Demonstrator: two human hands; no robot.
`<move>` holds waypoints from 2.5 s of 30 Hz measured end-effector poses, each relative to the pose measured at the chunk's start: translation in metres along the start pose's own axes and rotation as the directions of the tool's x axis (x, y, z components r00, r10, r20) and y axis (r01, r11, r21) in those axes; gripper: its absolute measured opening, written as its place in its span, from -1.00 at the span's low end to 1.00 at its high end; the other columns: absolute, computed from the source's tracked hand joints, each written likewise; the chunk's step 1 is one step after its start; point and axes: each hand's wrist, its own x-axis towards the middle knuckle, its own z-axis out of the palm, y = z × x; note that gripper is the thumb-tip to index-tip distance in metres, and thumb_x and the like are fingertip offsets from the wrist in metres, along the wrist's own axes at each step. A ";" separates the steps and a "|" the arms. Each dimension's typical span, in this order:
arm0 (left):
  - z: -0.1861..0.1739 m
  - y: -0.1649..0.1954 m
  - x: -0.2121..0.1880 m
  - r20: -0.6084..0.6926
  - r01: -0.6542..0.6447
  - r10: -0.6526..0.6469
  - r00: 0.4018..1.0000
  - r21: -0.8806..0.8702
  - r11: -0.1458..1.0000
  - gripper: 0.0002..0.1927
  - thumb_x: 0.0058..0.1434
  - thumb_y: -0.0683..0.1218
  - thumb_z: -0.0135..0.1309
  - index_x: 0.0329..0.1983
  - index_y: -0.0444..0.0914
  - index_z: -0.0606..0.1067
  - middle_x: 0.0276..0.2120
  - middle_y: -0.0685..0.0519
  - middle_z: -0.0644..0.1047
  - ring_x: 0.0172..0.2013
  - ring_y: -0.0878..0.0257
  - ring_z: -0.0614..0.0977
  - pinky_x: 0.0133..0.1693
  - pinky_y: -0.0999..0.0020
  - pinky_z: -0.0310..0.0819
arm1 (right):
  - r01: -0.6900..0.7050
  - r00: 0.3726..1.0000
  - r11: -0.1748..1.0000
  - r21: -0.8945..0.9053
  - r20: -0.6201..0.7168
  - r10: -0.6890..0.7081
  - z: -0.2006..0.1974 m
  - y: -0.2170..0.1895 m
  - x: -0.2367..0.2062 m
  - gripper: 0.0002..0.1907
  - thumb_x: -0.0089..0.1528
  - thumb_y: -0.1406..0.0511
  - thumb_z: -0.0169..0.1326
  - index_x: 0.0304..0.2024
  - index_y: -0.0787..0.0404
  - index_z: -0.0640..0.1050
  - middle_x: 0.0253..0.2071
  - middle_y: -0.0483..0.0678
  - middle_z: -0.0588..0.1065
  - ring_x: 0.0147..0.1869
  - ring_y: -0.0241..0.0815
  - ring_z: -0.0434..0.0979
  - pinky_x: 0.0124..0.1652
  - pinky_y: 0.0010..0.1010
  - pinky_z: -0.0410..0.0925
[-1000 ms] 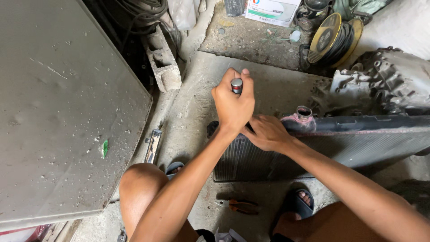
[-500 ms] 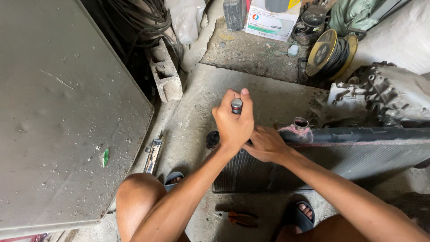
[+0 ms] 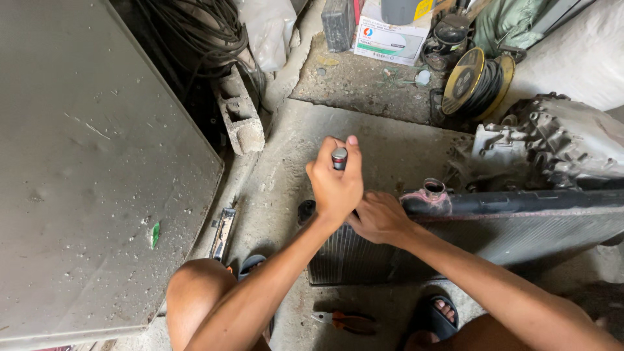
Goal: The person uses a screwdriver to pry and separate a plastic cap from the top of a car radiator. They repeatedly insert the tool into the seam and lever the cap to loosen it.
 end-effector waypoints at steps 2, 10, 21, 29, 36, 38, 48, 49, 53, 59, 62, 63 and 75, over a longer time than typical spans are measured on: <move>0.003 -0.001 0.006 0.012 0.035 -0.034 0.999 -0.014 0.999 -0.67 0.38 -0.14 0.11 -0.48 -0.31 0.33 -0.74 0.08 0.24 -0.66 0.44 0.21 -0.60 0.37 0.10 | -0.038 0.999 0.999 0.038 -0.004 0.038 -0.001 -0.003 0.001 -0.62 0.24 0.08 0.04 -0.28 0.29 0.59 -0.43 0.23 0.58 -0.32 0.26 0.61 -0.22 0.06 0.44; 0.011 -0.003 0.021 -0.005 0.075 -0.075 0.997 0.020 0.997 -0.64 0.37 -0.12 0.09 -0.51 -0.31 0.30 -0.75 0.03 0.26 -0.69 0.37 0.23 -0.60 0.30 0.16 | -0.046 0.998 0.999 0.009 -0.037 0.046 -0.002 -0.006 0.006 -0.47 0.34 -0.01 -0.10 -0.33 0.33 0.56 -0.46 0.22 0.57 -0.36 0.23 0.61 -0.32 0.08 0.45; 0.017 -0.009 0.029 -0.012 0.132 -0.131 0.991 0.043 0.990 -0.66 0.33 -0.12 0.09 -0.54 -0.31 0.33 -0.76 0.00 0.29 -0.71 0.32 0.26 -0.59 0.27 0.22 | -0.067 0.996 0.997 -0.024 -0.055 0.066 0.003 -0.002 0.009 -0.39 0.36 -0.05 -0.17 -0.37 0.35 0.54 -0.50 0.20 0.55 -0.37 0.23 0.61 -0.32 0.08 0.43; 0.014 -0.008 0.027 -0.002 0.091 -0.091 0.996 0.007 0.996 -0.64 0.34 -0.14 0.10 -0.54 -0.33 0.29 -0.74 0.02 0.25 -0.66 0.36 0.20 -0.58 0.27 0.16 | -0.085 0.996 0.996 -0.039 -0.041 0.084 -0.001 -0.006 0.010 -0.41 0.33 -0.07 -0.14 -0.29 0.33 0.56 -0.46 0.19 0.57 -0.36 0.23 0.61 -0.31 0.07 0.44; 0.012 -0.007 0.027 0.010 0.121 -0.121 0.993 -0.003 0.993 -0.63 0.33 -0.14 0.10 -0.55 -0.33 0.28 -0.75 0.05 0.25 -0.65 0.38 0.20 -0.59 0.28 0.14 | -0.136 0.988 0.987 -0.086 0.065 0.141 0.000 -0.002 0.016 -0.37 0.31 -0.12 -0.09 -0.28 0.33 0.58 -0.37 0.26 0.58 -0.21 0.26 0.60 -0.10 0.08 0.42; 0.012 -0.007 0.028 0.015 0.102 -0.102 0.995 -0.018 0.995 -0.62 0.34 -0.15 0.10 -0.55 -0.33 0.27 -0.73 0.04 0.23 -0.63 0.38 0.18 -0.58 0.28 0.15 | -0.171 0.975 0.983 -0.073 0.132 0.179 0.002 0.001 0.018 -0.39 0.28 -0.11 -0.06 -0.28 0.33 0.58 -0.35 0.26 0.57 -0.17 0.25 0.60 -0.06 0.06 0.42; 0.016 -0.008 0.028 0.021 0.140 -0.141 0.990 0.016 0.990 -0.62 0.32 -0.14 0.09 -0.57 -0.33 0.27 -0.75 -0.01 0.23 -0.66 0.32 0.18 -0.58 0.24 0.15 | -0.053 0.998 0.994 0.093 -0.025 0.056 0.019 0.014 0.027 -0.50 0.21 0.00 -0.02 -0.09 0.30 0.55 -0.10 0.26 0.57 0.00 0.29 0.54 0.01 0.06 0.38; 0.017 -0.010 0.029 0.022 0.137 -0.137 0.990 0.023 0.990 -0.62 0.32 -0.13 0.09 -0.57 -0.33 0.27 -0.75 -0.01 0.24 -0.67 0.31 0.19 -0.58 0.23 0.15 | -0.048 0.997 0.994 0.099 -0.053 0.053 0.020 0.014 0.028 -0.48 0.20 0.00 -0.02 -0.08 0.31 0.54 -0.08 0.27 0.56 0.00 0.30 0.53 -0.01 0.07 0.37; 0.020 -0.015 0.033 0.012 0.131 -0.132 0.991 0.036 0.991 -0.64 0.31 -0.12 0.08 -0.57 -0.33 0.29 -0.76 -0.03 0.27 -0.69 0.28 0.22 -0.58 0.21 0.19 | -0.185 0.983 0.979 0.086 0.001 0.185 0.014 0.008 0.031 -0.43 0.23 -0.06 -0.07 -0.06 0.30 0.52 -0.08 0.27 0.55 0.01 0.29 0.54 0.01 0.07 0.37; 0.025 -0.018 0.043 0.023 0.160 -0.163 0.986 0.097 0.982 -0.61 0.30 -0.10 0.09 -0.58 -0.34 0.30 -0.76 -0.07 0.30 -0.71 0.20 0.25 -0.56 0.15 0.23 | -0.346 0.934 0.932 0.108 0.128 0.332 -0.002 -0.008 0.032 -0.45 0.24 -0.07 -0.12 -0.13 0.24 0.57 -0.11 0.22 0.59 0.02 0.22 0.57 0.06 0.04 0.39; 0.026 -0.019 0.046 0.035 0.185 -0.190 0.981 0.118 0.976 -0.64 0.28 -0.10 0.09 -0.58 -0.35 0.33 -0.76 -0.09 0.34 -0.73 0.17 0.31 -0.55 0.15 0.27 | -0.330 0.941 0.940 0.084 0.103 0.322 -0.003 -0.012 0.032 -0.42 0.25 -0.09 -0.15 -0.14 0.27 0.57 -0.13 0.25 0.59 0.01 0.25 0.58 0.06 0.06 0.38; 0.028 -0.020 0.047 0.040 0.195 -0.201 0.979 0.119 0.973 -0.65 0.27 -0.10 0.09 -0.58 -0.35 0.34 -0.76 -0.09 0.36 -0.74 0.16 0.34 -0.54 0.15 0.29 | -0.368 0.926 0.927 0.067 0.116 0.359 -0.003 -0.012 0.032 -0.38 0.25 -0.11 -0.15 -0.16 0.28 0.58 -0.12 0.26 0.58 0.02 0.26 0.57 0.07 0.06 0.38; 0.033 -0.109 0.058 -0.059 0.623 -0.622 0.781 0.153 0.767 -0.74 0.20 -0.05 0.13 -0.41 -0.38 0.60 -0.51 -0.14 0.64 -0.47 0.05 0.68 -0.29 0.15 0.53 | -0.451 0.879 0.890 0.063 0.205 0.431 -0.022 -0.035 0.016 -0.26 0.32 -0.20 -0.34 0.14 0.21 0.48 -0.05 0.34 0.53 0.10 0.32 0.53 0.13 0.07 0.34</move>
